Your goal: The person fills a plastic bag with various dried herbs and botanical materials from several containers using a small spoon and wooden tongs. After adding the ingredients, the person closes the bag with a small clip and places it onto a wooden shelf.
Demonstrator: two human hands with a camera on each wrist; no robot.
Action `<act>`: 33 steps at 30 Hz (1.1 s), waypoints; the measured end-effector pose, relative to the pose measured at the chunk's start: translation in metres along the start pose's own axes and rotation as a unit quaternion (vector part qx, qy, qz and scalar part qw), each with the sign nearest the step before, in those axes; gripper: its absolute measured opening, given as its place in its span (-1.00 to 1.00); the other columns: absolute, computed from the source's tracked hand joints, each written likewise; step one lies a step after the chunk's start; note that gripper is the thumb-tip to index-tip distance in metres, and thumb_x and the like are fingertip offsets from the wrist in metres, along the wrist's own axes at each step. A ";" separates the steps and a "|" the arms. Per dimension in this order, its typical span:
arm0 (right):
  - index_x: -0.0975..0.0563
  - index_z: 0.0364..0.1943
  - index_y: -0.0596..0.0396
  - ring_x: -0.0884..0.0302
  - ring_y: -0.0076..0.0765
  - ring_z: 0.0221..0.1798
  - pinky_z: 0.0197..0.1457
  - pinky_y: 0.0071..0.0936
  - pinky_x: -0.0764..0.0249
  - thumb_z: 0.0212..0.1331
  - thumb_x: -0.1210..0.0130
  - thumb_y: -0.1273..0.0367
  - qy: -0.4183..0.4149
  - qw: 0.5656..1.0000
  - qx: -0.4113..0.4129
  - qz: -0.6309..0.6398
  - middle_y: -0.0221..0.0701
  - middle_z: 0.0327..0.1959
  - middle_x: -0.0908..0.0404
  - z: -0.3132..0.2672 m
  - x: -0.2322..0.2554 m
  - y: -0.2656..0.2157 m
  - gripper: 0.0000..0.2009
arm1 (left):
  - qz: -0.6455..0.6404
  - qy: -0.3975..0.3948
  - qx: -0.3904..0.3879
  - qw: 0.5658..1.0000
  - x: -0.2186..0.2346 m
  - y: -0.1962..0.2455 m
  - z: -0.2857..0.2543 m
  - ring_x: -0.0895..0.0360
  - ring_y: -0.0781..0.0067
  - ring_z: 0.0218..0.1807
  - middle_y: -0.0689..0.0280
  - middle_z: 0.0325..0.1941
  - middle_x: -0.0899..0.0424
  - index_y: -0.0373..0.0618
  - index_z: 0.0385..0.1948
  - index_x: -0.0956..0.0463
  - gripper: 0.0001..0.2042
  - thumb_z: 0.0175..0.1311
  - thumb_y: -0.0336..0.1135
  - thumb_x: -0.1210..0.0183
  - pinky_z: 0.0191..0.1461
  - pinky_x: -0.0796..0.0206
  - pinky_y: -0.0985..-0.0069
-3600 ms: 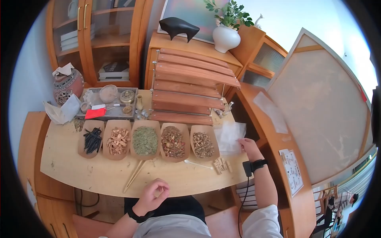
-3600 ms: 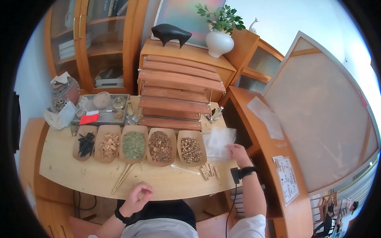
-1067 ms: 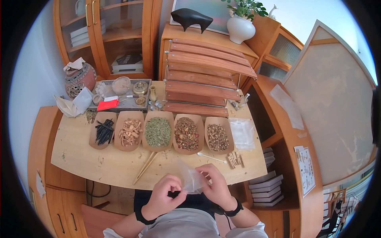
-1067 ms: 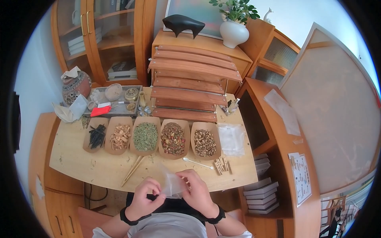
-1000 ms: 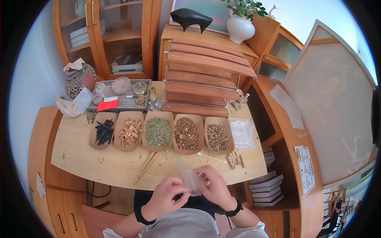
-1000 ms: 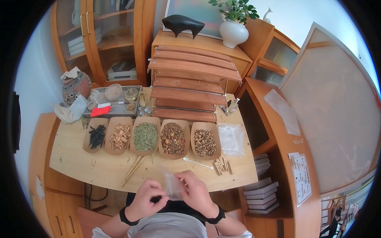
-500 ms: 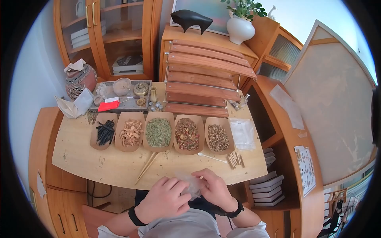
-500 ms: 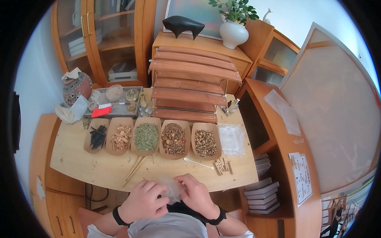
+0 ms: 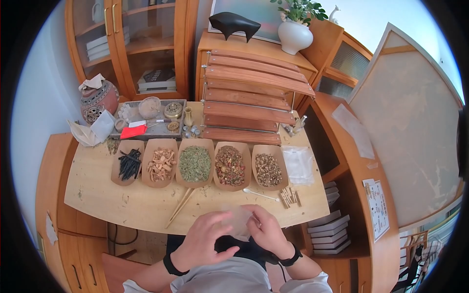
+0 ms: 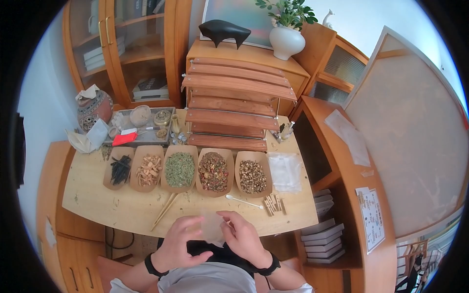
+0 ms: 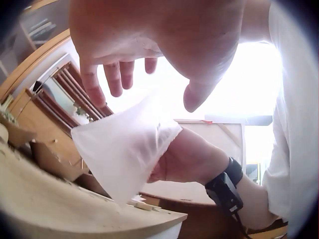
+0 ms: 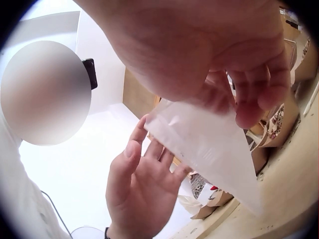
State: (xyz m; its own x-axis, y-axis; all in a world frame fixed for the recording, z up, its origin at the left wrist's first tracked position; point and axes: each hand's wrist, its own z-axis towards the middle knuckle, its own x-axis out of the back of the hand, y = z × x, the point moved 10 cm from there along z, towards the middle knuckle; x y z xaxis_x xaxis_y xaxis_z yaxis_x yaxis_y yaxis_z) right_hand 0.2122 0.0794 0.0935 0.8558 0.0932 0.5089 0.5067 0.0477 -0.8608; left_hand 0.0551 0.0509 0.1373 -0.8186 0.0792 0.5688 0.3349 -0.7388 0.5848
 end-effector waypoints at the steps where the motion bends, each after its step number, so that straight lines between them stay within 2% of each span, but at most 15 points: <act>1: -0.46 0.18 0.07 -0.66 -0.12 -0.25 -0.13 -0.30 -0.56 0.27 -0.03 0.49 -0.011 0.999 0.002 0.032 -0.15 -0.17 -0.64 -0.001 -0.005 0.005 -0.63 | -0.037 0.030 0.020 0.999 0.001 -0.005 -0.002 -0.41 -0.02 0.27 0.04 0.30 -0.42 -0.10 0.22 -0.35 -0.28 0.00 -0.08 -0.48 0.30 -0.30 0.08; 3: -0.38 0.28 0.06 -0.68 -0.11 -0.19 -0.08 -0.29 -0.56 0.31 -0.01 0.47 -0.034 0.995 0.005 0.094 -0.12 -0.11 -0.64 -0.004 -0.017 0.021 -0.57 | -0.009 0.008 0.029 1.000 -0.009 -0.008 -0.002 -0.35 -0.11 0.33 -0.02 0.37 -0.32 -0.13 0.36 -0.13 -0.06 -0.04 -0.01 -0.51 0.35 -0.24 0.03; 4: -0.34 0.31 0.05 -0.68 -0.10 -0.16 -0.05 -0.29 -0.57 0.31 -0.01 0.47 -0.042 0.994 0.033 0.098 -0.12 -0.08 -0.63 -0.004 -0.019 0.012 -0.54 | 0.005 -0.002 0.034 0.999 -0.014 -0.010 -0.002 -0.32 -0.15 0.36 -0.05 0.41 -0.28 -0.14 0.44 -0.02 0.05 -0.05 0.03 -0.53 0.38 -0.21 0.01; 6: -0.27 0.37 0.04 -0.68 -0.06 -0.09 0.00 -0.29 -0.57 0.30 -0.02 0.47 -0.060 0.989 0.090 0.104 -0.12 -0.02 -0.63 -0.007 -0.024 -0.008 -0.48 | 0.007 -0.010 0.042 0.999 -0.028 -0.017 -0.010 -0.25 -0.19 0.42 -0.09 0.44 -0.23 -0.15 0.46 0.02 0.10 -0.07 0.04 -0.54 0.42 -0.14 -0.05; 7: -0.27 0.37 0.05 -0.68 -0.06 -0.06 0.02 -0.29 -0.57 0.30 -0.02 0.47 -0.061 0.989 0.090 0.103 -0.12 -0.01 -0.63 -0.006 -0.026 -0.009 -0.48 | 0.007 -0.014 0.046 0.999 -0.031 -0.019 -0.011 -0.21 -0.21 0.45 -0.11 0.45 -0.20 -0.15 0.47 0.04 0.12 -0.08 0.04 -0.54 0.45 -0.10 -0.08; 9: -0.26 0.38 0.05 -0.67 -0.05 0.01 0.06 -0.30 -0.56 0.30 -0.03 0.47 -0.061 0.989 0.089 0.101 -0.13 0.03 -0.63 -0.006 -0.030 -0.008 -0.47 | 0.016 -0.020 0.045 0.999 -0.030 -0.015 -0.011 -0.17 -0.22 0.48 -0.11 0.45 -0.20 -0.15 0.46 0.02 0.11 -0.10 0.03 -0.55 0.48 -0.05 -0.13; 13: -0.27 0.38 0.03 -0.69 -0.13 -0.14 -0.07 -0.29 -0.57 0.25 -0.04 0.49 -0.075 0.992 0.071 0.070 -0.16 -0.05 -0.63 -0.009 -0.037 -0.011 -0.45 | 0.055 -0.023 0.025 0.998 -0.024 -0.017 -0.014 -0.12 -0.20 0.51 -0.08 0.46 -0.20 -0.16 0.45 0.01 0.11 -0.16 -0.03 -0.56 0.53 0.06 -0.21; 18: -0.28 0.37 0.02 -0.65 -0.12 -0.33 -0.25 -0.24 -0.54 0.13 -0.02 0.56 -0.074 0.996 0.050 0.021 -0.20 -0.15 -0.62 -0.003 -0.036 -0.010 -0.38 | 0.080 -0.050 0.012 0.995 -0.019 -0.020 -0.016 -0.20 -0.18 0.47 -0.05 0.44 -0.22 -0.16 0.42 -0.06 0.06 -0.18 -0.14 -0.54 0.49 -0.05 -0.17; 21: -0.28 0.36 0.02 -0.64 -0.07 -0.33 -0.24 -0.23 -0.54 0.09 0.00 0.57 -0.079 0.996 0.021 0.040 -0.20 -0.12 -0.62 -0.002 -0.038 0.001 -0.37 | 0.078 -0.048 0.024 0.996 -0.020 -0.022 -0.019 -0.22 -0.16 0.45 -0.03 0.41 -0.25 -0.21 0.37 -0.13 0.00 -0.20 -0.16 -0.53 0.49 -0.09 -0.10; 24: -0.30 0.34 0.01 -0.63 -0.05 -0.37 -0.26 -0.21 -0.54 0.10 -0.01 0.56 -0.088 0.995 0.030 0.025 -0.19 -0.18 -0.63 -0.006 -0.043 -0.006 -0.38 | 0.070 -0.045 0.043 0.996 -0.023 -0.020 -0.016 -0.25 -0.15 0.43 0.00 0.38 -0.28 -0.22 0.33 -0.19 -0.05 -0.22 -0.22 -0.53 0.49 -0.13 -0.04; 27: -0.31 0.33 -0.01 -0.61 0.01 -0.42 -0.30 -0.17 -0.52 0.12 -0.02 0.54 -0.052 0.988 0.140 0.040 -0.16 -0.31 -0.63 -0.007 -0.037 -0.026 -0.41 | 0.039 -0.038 0.047 0.997 -0.023 -0.020 -0.016 -0.28 -0.15 0.40 0.02 0.35 -0.31 -0.19 0.32 -0.21 -0.08 -0.22 -0.30 -0.52 0.46 -0.18 0.00; 30: -0.32 0.32 -0.02 -0.60 0.05 -0.41 -0.28 -0.18 -0.53 0.14 -0.04 0.52 -0.098 0.991 0.085 0.011 -0.16 -0.43 -0.60 -0.008 -0.044 -0.014 -0.43 | 0.003 -0.012 0.041 0.999 -0.019 -0.026 -0.020 -0.31 -0.14 0.36 0.03 0.30 -0.33 -0.15 0.29 -0.24 -0.12 -0.21 -0.36 -0.51 0.43 -0.23 0.02; 33: -0.34 0.33 0.03 -0.68 0.01 -0.02 0.03 -0.24 -0.57 0.17 -0.05 0.54 -0.127 0.992 -0.005 -0.014 -0.10 0.05 -0.64 -0.007 -0.044 -0.009 -0.44 | 0.022 -0.011 0.044 0.999 -0.015 -0.024 -0.020 -0.35 -0.13 0.31 0.05 0.25 -0.35 -0.13 0.27 -0.25 -0.15 -0.19 -0.37 -0.50 0.38 -0.27 0.03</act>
State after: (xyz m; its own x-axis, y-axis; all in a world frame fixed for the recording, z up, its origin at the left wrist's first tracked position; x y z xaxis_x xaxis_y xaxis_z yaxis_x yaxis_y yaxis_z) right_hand 0.1704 0.0674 0.0786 0.7877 0.3392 0.5143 0.5327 0.0445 -0.8451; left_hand 0.0501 0.0545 0.1031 -0.7917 0.0627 0.6077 0.4115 -0.6804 0.6064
